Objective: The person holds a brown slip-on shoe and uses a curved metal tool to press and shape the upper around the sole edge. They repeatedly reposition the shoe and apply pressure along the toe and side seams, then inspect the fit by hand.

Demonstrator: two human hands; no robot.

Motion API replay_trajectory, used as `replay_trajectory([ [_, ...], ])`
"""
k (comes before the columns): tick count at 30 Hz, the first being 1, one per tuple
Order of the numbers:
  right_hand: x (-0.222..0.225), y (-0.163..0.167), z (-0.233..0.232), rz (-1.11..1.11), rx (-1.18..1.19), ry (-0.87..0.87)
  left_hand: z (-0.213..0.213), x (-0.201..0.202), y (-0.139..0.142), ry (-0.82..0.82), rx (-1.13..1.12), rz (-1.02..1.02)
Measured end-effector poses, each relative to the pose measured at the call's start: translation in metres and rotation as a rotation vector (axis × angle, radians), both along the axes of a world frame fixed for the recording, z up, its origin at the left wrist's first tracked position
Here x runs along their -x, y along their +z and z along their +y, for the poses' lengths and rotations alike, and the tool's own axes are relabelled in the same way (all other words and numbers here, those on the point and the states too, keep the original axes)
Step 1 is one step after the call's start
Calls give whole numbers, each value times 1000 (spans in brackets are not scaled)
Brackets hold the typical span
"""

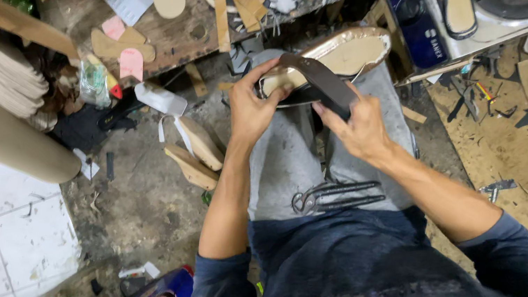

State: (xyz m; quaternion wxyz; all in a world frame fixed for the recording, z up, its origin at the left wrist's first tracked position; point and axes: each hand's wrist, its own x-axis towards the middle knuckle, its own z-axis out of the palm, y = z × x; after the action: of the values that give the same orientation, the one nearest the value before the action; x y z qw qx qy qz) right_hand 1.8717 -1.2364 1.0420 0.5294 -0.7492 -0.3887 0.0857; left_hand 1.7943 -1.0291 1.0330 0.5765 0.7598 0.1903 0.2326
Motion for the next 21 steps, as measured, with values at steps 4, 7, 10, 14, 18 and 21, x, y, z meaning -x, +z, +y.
replay_trajectory([
  [4, -4, -10, -4, -135, -121, -11, -1, -1, 5, -10, 205, 105],
  [7, -8, -23, -6, 26, 159, -18, 0, -2, 9, -4, 15, 41],
  [10, -9, -33, -9, -787, -88, -12, 0, -2, 11, -19, -29, 1],
  [14, -6, -31, -11, 108, -33, -121, -1, -2, 12, 34, 96, 166],
  [18, -7, -15, -10, -2, 63, -123, -1, -4, 10, 5, -27, 29],
  [21, -6, -10, -10, 36, 30, -134, -1, -3, 8, 16, 82, 92],
])
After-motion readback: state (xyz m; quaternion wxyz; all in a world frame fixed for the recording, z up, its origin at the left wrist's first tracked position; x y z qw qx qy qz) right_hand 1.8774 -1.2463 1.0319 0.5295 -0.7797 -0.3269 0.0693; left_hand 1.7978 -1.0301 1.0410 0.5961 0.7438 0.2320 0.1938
